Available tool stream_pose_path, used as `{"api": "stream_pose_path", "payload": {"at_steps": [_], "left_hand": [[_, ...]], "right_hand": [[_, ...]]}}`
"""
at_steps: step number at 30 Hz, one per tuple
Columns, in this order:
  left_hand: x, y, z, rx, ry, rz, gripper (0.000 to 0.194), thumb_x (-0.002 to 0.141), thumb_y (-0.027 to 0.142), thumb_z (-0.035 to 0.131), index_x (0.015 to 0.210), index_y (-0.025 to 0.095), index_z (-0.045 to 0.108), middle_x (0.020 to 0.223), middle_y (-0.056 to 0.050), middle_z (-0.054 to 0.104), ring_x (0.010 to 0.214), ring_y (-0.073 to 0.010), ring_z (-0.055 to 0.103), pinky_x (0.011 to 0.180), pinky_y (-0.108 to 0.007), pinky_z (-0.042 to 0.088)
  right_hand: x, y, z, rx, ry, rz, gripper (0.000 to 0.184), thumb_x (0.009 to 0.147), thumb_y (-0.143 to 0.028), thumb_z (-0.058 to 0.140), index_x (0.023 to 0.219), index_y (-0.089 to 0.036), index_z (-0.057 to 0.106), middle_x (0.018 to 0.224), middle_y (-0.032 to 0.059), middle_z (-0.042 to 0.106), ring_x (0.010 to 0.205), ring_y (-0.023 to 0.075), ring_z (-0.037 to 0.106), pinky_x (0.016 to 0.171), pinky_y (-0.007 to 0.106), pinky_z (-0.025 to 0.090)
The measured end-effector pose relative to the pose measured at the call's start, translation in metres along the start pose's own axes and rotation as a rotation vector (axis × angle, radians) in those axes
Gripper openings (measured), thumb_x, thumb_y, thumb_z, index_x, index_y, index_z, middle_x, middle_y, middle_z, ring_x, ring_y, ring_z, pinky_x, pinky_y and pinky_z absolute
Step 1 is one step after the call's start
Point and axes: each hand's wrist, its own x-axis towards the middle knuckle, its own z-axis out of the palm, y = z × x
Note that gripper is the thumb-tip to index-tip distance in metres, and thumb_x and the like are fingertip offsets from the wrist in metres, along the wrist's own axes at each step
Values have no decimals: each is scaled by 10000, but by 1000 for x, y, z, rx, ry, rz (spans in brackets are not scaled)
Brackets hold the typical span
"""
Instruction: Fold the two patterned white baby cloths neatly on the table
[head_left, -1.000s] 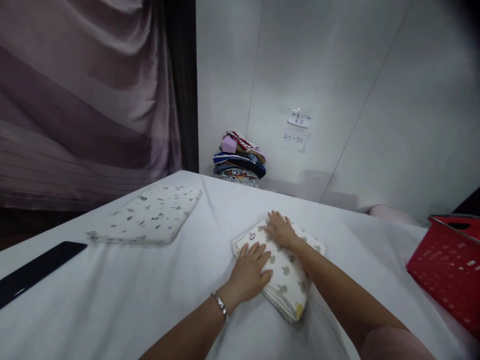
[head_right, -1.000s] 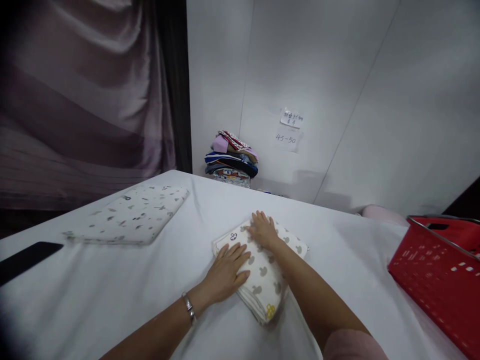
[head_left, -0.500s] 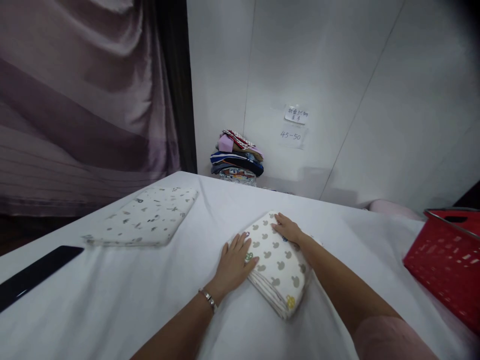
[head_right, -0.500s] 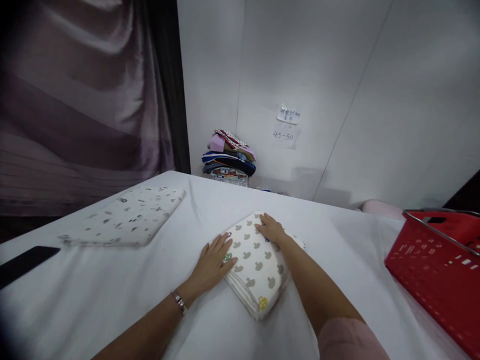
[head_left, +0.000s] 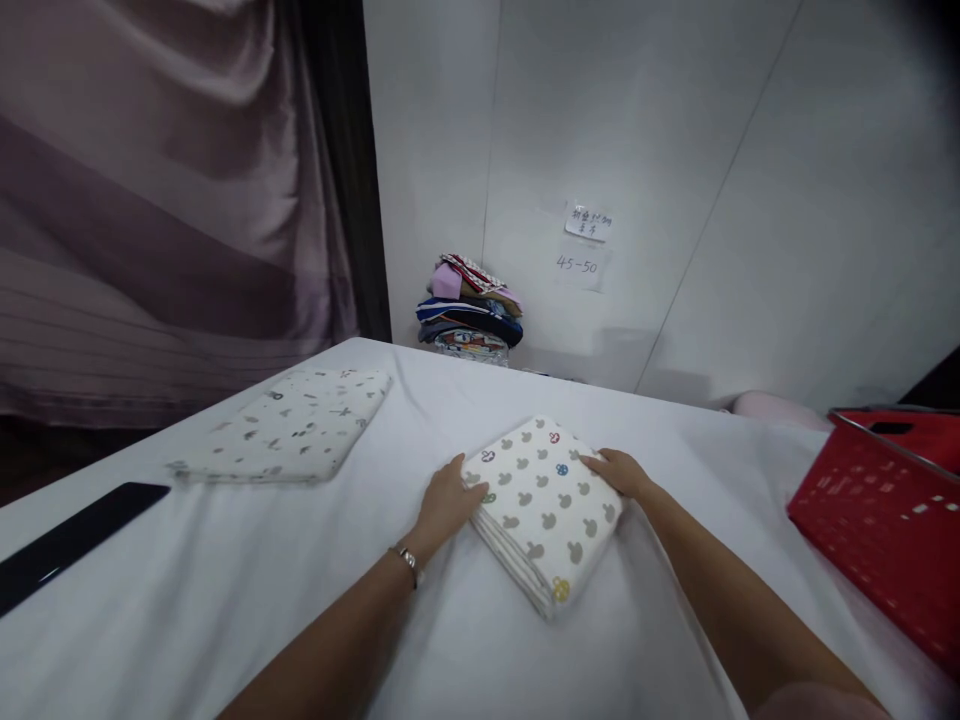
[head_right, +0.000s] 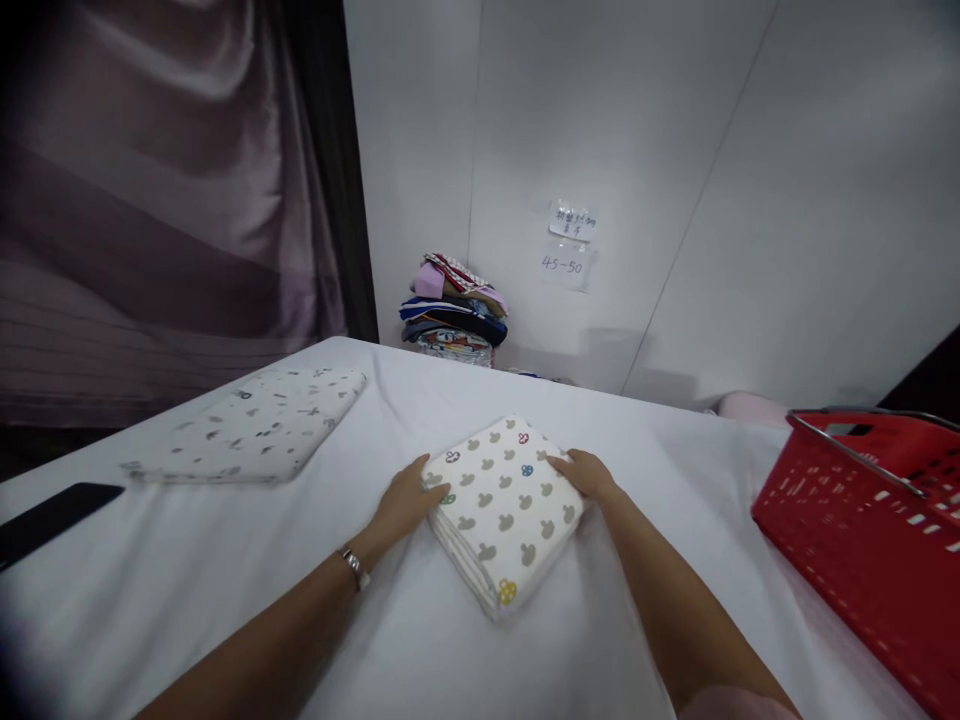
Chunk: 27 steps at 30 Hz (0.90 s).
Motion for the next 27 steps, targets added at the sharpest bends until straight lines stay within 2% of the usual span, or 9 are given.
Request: {"api": "stream_pose_path", "payload": {"at_steps": [5, 11, 13, 16, 18, 20, 22, 24, 27], "left_hand": [[36, 9, -1, -158, -49, 25, 650, 649, 172, 627, 1273, 149, 446, 1333, -112, 466, 1203, -228, 437, 1003, -301, 324], [48, 4, 0, -314, -51, -38, 640, 680, 248, 658, 1267, 121, 439, 1245, -126, 542, 1072, -196, 545, 871, -246, 422], [42, -2, -1, -356, -5, -66, 601, 724, 303, 630, 1263, 122, 434, 1252, -134, 529, 1039, -181, 559, 829, -234, 438], [28, -9, -7, -384, 73, -103, 475, 765, 343, 579, 1182, 135, 489, 1174, -119, 567, 965, -173, 576, 753, -235, 453], [15, -12, -11, -393, 76, -105, 332, 770, 333, 557, 1043, 145, 559, 1018, -84, 625, 846, -155, 597, 682, -228, 455], [1, -13, -13, -400, 33, -90, 207, 766, 326, 542, 861, 150, 595, 821, -39, 640, 685, -127, 590, 604, -216, 443], [-10, -13, -12, -399, -15, -73, 196, 762, 336, 528, 717, 153, 583, 669, -1, 604, 561, -103, 547, 550, -212, 420], [-15, -10, -9, -382, -42, -62, 243, 756, 369, 526, 647, 156, 566, 593, 22, 565, 511, -96, 508, 525, -216, 395], [-15, -6, -5, -333, -49, -58, 322, 730, 450, 548, 595, 158, 556, 541, 30, 527, 514, -107, 479, 507, -226, 352]], "right_hand": [[-30, 5, 10, -7, 51, 86, 663, 819, -644, 315, 1084, -113, 610, 1094, 168, 628, 1006, 294, 577, 821, 355, 412], [-71, 18, 17, -49, 26, 152, 678, 829, -651, 265, 1122, -127, 580, 1077, 172, 623, 1001, 306, 573, 825, 396, 419], [-76, 16, 15, -92, 92, 114, 653, 845, -607, 286, 1212, -121, 521, 1145, 175, 585, 1058, 312, 538, 855, 412, 414], [-85, -1, 17, -110, 290, -136, 579, 872, -493, 327, 1290, -111, 448, 1259, 168, 504, 1166, 295, 454, 945, 414, 372], [-97, -22, 23, -39, 347, -361, 514, 881, -448, 344, 1271, -139, 473, 1283, 140, 492, 1194, 269, 428, 993, 406, 341], [-115, -49, 32, 59, 291, -568, 456, 886, -435, 374, 1244, -183, 500, 1269, 113, 510, 1184, 248, 439, 995, 403, 353], [-135, -73, 43, 113, 201, -740, 411, 880, -419, 427, 1223, -211, 517, 1228, 100, 533, 1136, 232, 473, 954, 393, 396], [-153, -92, 52, 112, 178, -829, 382, 857, -404, 492, 1187, -218, 542, 1151, 101, 561, 1053, 229, 510, 893, 388, 432], [-167, -106, 61, 53, 228, -834, 396, 811, -409, 567, 1146, -198, 558, 1025, 105, 572, 924, 236, 526, 788, 391, 453]]}}
